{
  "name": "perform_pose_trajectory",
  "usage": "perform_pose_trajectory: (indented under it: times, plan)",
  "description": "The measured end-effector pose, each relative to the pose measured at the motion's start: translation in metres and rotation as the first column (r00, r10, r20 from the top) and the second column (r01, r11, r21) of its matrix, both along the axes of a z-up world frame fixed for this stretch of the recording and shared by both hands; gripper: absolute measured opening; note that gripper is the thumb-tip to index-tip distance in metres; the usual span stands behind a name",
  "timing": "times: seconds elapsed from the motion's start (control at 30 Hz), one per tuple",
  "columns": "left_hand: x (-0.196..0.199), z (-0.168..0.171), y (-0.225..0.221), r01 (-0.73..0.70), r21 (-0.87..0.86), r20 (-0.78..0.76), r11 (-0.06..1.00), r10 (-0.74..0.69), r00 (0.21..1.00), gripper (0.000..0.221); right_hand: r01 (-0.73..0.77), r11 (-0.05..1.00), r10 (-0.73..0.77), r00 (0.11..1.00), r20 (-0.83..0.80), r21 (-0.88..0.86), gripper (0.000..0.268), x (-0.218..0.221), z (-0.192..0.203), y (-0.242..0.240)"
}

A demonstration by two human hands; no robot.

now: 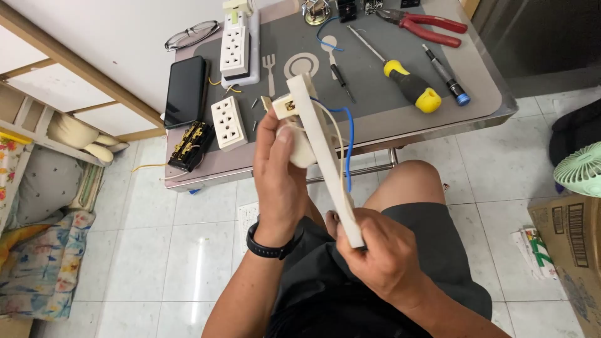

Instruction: Wiring an electrical socket and securing it to a mounting plate using a screwdriver.

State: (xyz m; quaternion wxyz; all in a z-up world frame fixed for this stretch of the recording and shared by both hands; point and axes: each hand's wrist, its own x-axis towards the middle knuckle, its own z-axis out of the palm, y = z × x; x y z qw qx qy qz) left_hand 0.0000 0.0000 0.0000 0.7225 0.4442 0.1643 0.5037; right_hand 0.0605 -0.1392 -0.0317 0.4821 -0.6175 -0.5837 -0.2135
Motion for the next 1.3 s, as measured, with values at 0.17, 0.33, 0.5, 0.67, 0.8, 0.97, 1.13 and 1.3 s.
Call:
perform_pose_trajectory:
  times: [0.17,0.33,0.5,0.67,0.8,0.97,1.13,1.3]
  plan:
    - [-0.002,-0.007,-0.003,0.026,0.094,-0.095,0.995,-0.017,0.995,0.073,0.034,0.999,-0.034,0.997,0.065,-0.002,0.031,-0.006,-0.003,-0.001]
    - [-0.005,0.002,-0.006,-0.001,0.108,-0.3,0.994,0.033,0.953,0.083,0.031,0.999,-0.027,0.994,0.107,-0.032,0.033,-0.007,0.008,-0.008]
    - [-0.013,0.006,-0.002,0.273,-0.09,0.096,0.958,-0.265,0.959,0.075,-0.359,0.933,0.341,0.902,-0.265,-0.024,0.047,0.009,0.031,-0.029]
    - [-0.016,0.002,-0.001,0.285,0.046,0.025,0.957,-0.287,0.958,0.078,-0.104,0.995,0.104,0.982,-0.16,0.01,0.01,0.039,0.075,0.002]
    - [-0.017,0.0,0.0,0.234,0.238,-0.117,0.943,-0.212,0.97,0.091,-0.129,0.991,0.129,0.992,0.008,-0.043,0.011,0.055,0.075,0.036]
    - [-0.018,0.003,0.01,0.28,0.254,-0.176,0.926,-0.241,0.954,0.087,-0.172,0.983,0.173,0.985,0.019,-0.062,0.019,0.057,0.068,0.044]
    - [-0.018,-0.002,0.017,0.327,0.362,-0.257,0.873,-0.243,0.935,0.106,-0.146,0.985,0.147,0.989,0.008,-0.089,0.032,0.059,0.059,0.047]
    - [-0.018,-0.006,0.022,0.212,0.366,-0.252,0.906,-0.123,0.96,0.1,-0.262,0.964,0.263,0.933,-0.243,0.039,0.014,0.056,0.066,0.043]
